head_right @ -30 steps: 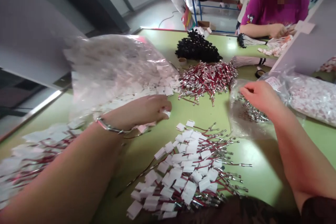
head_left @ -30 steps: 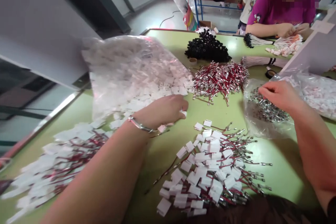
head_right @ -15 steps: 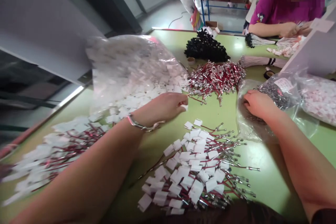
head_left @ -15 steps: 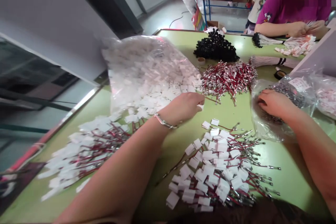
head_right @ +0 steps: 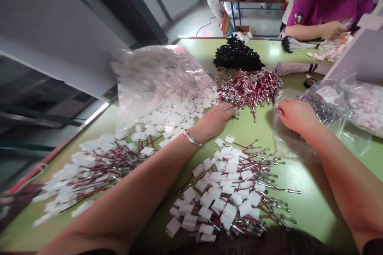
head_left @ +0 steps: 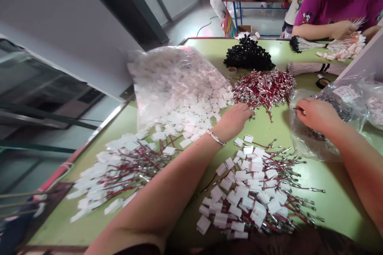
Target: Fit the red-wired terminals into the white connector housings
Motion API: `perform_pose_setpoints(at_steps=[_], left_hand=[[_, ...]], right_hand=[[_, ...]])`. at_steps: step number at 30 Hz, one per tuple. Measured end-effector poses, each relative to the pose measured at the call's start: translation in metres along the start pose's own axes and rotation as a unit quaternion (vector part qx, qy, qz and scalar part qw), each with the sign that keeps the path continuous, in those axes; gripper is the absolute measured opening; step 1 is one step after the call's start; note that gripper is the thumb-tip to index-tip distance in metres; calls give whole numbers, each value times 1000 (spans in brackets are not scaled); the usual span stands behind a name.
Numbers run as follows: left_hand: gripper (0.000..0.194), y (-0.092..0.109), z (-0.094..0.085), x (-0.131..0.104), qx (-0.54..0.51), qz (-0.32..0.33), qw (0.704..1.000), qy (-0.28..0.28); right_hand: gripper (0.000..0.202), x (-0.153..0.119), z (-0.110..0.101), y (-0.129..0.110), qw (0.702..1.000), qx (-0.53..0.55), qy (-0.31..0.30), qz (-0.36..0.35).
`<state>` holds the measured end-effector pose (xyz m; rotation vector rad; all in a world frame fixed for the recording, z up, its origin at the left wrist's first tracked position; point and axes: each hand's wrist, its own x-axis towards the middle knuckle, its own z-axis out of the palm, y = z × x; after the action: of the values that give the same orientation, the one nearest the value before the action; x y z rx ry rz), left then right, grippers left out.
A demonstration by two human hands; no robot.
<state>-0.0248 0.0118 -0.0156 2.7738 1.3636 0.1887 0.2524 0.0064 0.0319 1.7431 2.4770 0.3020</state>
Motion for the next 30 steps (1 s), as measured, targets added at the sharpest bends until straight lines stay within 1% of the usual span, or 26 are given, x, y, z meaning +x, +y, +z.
perform_pose_setpoints(at_steps=[3,5,8,10,12,14,16,18,19,20,21,23,25,27,30], left_hand=[[32,0,-2,-2,-23,9,1000,-10],[30,2,-5,-3,-74,-1,997,19],[24,9,-9,-5,-181,-18,980,75],[22,14,-10,-6,-211,-18,974,79],[26,16,-9,-6,-180,-20,981,64],[32,16,-8,-6,-124,-31,991,49],[35,15,-9,-7,-115,-54,990,66],[32,14,-14,-9,-183,-84,972,117],[29,15,-16,-9,-235,-99,957,136],[26,17,-19,-10,-288,-111,940,142],[24,20,-22,-11,-338,-120,924,132],[22,28,-26,-13,-419,-133,893,92],[22,36,-27,-14,-469,-136,870,61],[21,43,-27,-15,-492,-135,858,56],[19,47,-24,-17,-498,-133,854,65]], right_hand=[[20,-2,-2,-5,999,44,15,-19],[18,-3,-4,-9,992,110,17,-53],[17,-7,-8,-21,968,223,32,-107],[17,-9,-11,-32,953,275,44,-119],[17,-10,-12,-42,947,294,50,-120],[17,-11,-9,-49,951,280,53,-116],[18,-11,-6,-53,956,267,55,-108],[16,-12,-2,-56,953,285,62,-86],[15,-12,-2,-57,946,309,65,-70],[13,-13,-1,-58,936,340,67,-52],[12,-14,-2,-60,924,374,70,-34],[11,-16,-3,-65,898,434,76,-11],[11,-17,-3,-71,878,471,91,-6],[11,-19,-3,-75,870,483,103,-8],[12,-19,0,-78,866,489,106,-18]])
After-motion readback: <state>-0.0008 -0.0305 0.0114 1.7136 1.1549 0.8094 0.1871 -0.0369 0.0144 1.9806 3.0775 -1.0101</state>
